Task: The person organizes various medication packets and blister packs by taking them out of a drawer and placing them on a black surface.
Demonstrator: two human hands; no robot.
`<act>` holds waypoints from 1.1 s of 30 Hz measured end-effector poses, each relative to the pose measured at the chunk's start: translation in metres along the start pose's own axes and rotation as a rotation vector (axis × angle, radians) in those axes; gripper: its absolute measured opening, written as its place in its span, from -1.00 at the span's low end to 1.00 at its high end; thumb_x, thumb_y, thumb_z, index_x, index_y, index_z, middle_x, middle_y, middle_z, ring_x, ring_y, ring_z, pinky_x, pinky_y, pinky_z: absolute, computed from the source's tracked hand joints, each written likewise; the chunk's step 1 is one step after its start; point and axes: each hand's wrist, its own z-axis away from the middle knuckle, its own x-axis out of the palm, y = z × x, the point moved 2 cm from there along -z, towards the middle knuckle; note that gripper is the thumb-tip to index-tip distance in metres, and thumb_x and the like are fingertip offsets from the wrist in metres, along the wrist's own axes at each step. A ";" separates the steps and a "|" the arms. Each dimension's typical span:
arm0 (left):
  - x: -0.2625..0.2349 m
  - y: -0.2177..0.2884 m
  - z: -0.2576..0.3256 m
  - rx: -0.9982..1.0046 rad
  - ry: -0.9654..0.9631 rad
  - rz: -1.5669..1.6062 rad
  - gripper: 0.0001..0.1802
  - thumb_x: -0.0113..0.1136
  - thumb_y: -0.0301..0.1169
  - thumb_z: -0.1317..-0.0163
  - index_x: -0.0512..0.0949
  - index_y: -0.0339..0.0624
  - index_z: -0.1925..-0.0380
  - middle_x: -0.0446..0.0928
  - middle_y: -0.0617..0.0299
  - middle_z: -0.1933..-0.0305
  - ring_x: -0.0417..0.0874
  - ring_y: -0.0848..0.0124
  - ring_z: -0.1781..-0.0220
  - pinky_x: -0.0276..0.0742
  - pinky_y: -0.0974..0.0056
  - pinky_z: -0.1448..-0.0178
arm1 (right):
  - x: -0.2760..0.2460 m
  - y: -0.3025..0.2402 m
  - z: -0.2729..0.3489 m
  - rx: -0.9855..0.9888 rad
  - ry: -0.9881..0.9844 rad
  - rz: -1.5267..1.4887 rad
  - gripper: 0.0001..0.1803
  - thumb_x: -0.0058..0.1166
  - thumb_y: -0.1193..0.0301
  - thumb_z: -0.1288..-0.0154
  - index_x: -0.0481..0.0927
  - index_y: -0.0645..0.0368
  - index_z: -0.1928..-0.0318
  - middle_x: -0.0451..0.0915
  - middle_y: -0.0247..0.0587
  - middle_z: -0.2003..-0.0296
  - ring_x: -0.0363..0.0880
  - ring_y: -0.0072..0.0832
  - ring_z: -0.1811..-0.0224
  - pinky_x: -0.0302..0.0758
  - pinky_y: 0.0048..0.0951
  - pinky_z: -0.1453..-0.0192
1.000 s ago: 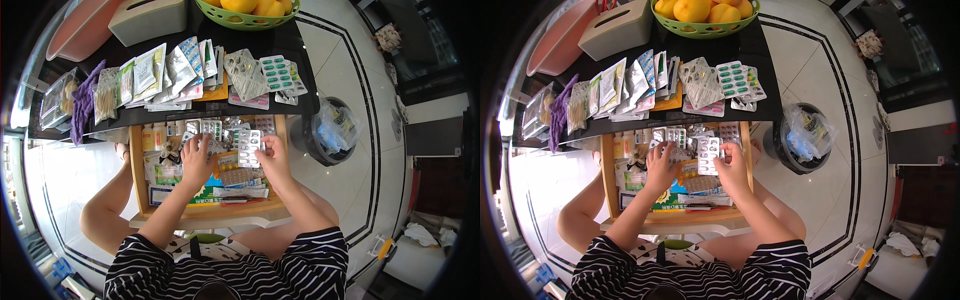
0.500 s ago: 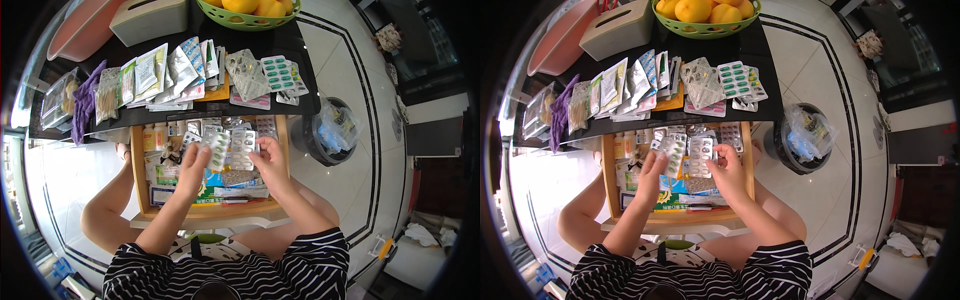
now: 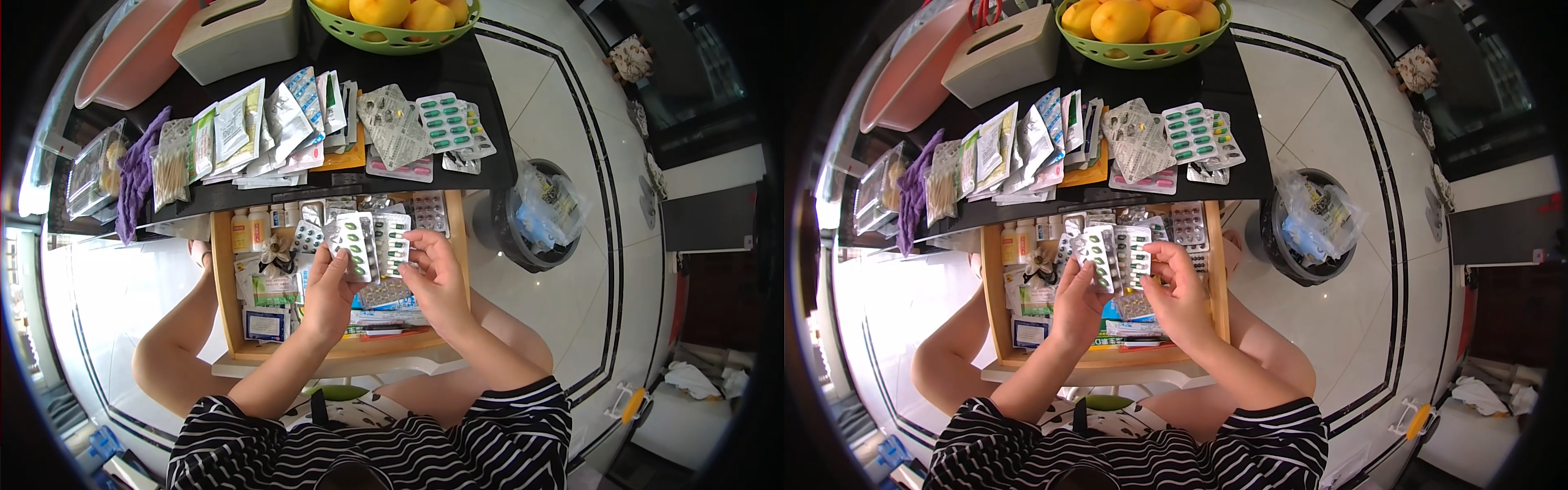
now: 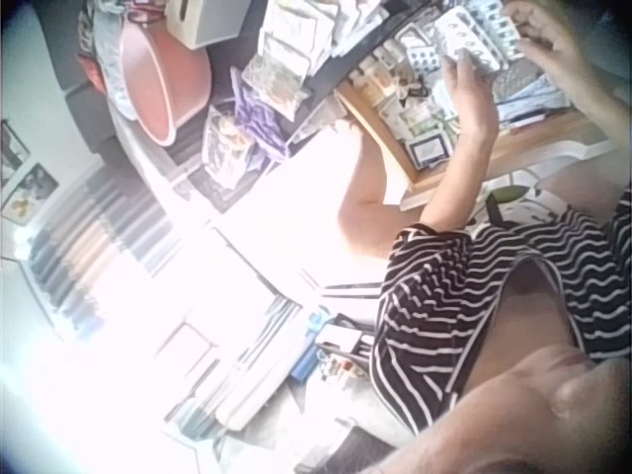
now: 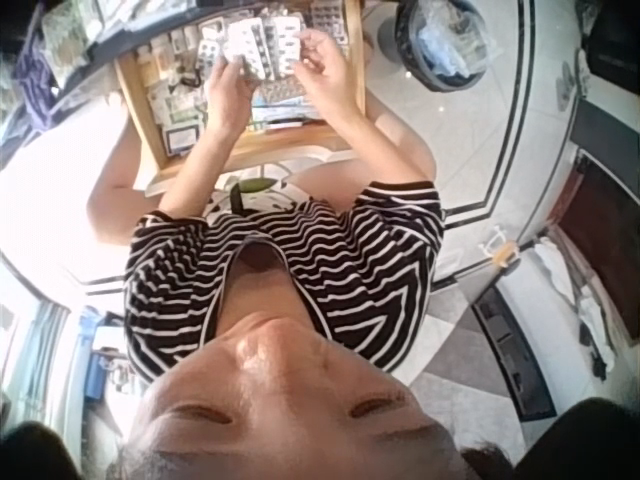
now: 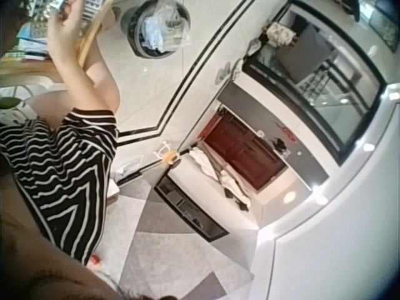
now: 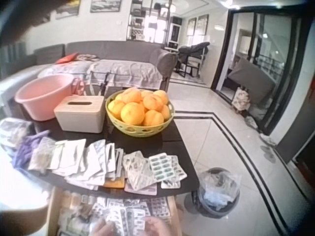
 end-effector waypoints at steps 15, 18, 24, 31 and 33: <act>0.046 0.003 0.015 0.064 -0.242 -0.212 -0.29 -0.17 -0.55 -0.38 -0.23 -0.18 -0.44 0.12 0.06 -0.37 0.22 0.34 -0.35 0.15 0.25 -0.39 | -0.006 -0.024 -0.001 -0.084 0.132 0.090 -0.41 0.13 0.68 -0.16 0.21 0.22 -0.18 0.37 -0.16 -0.02 0.49 -0.53 0.02 0.52 -0.58 0.07; 0.079 0.033 0.013 0.217 -0.460 -0.317 -0.19 -0.14 -0.66 -0.28 -0.27 -0.14 -0.45 -0.12 0.06 -0.49 -0.05 0.32 -0.50 -0.04 0.20 -0.45 | -0.022 -0.059 -0.014 -0.132 0.127 0.082 -0.37 0.11 0.69 -0.16 0.17 0.21 -0.21 0.38 -0.14 -0.03 0.49 -0.51 0.01 0.52 -0.58 0.06; 0.119 0.069 -0.019 0.333 -0.552 -0.504 -0.20 -0.08 -0.66 -0.26 -0.15 -0.09 -0.45 -0.18 0.16 -0.53 -0.14 0.34 -0.54 -0.13 0.15 -0.48 | -0.040 -0.119 -0.073 -0.235 0.253 0.037 -0.22 0.11 0.71 -0.14 0.04 0.18 -0.32 0.40 -0.07 0.03 0.52 -0.45 0.05 0.55 -0.48 0.03; 0.134 0.089 -0.059 0.504 -0.485 -0.601 -0.25 -0.08 -0.68 -0.23 -0.05 -0.19 -0.42 -0.32 0.11 -0.53 -0.20 0.34 -0.54 -0.18 0.23 -0.49 | -0.040 -0.117 -0.134 -0.292 0.210 0.302 -0.40 0.20 0.57 -0.13 0.30 0.22 -0.19 0.49 -0.16 0.13 0.53 -0.53 0.13 0.52 -0.53 0.16; 0.134 0.090 -0.066 0.444 -0.523 -0.470 -0.25 -0.08 -0.69 -0.23 -0.06 -0.23 -0.42 -0.35 0.11 -0.54 -0.23 0.34 -0.55 -0.19 0.25 -0.50 | -0.037 -0.115 -0.140 -0.304 0.190 0.335 -0.44 0.19 0.56 -0.13 0.33 0.21 -0.17 0.51 -0.16 0.14 0.54 -0.48 0.15 0.51 -0.49 0.13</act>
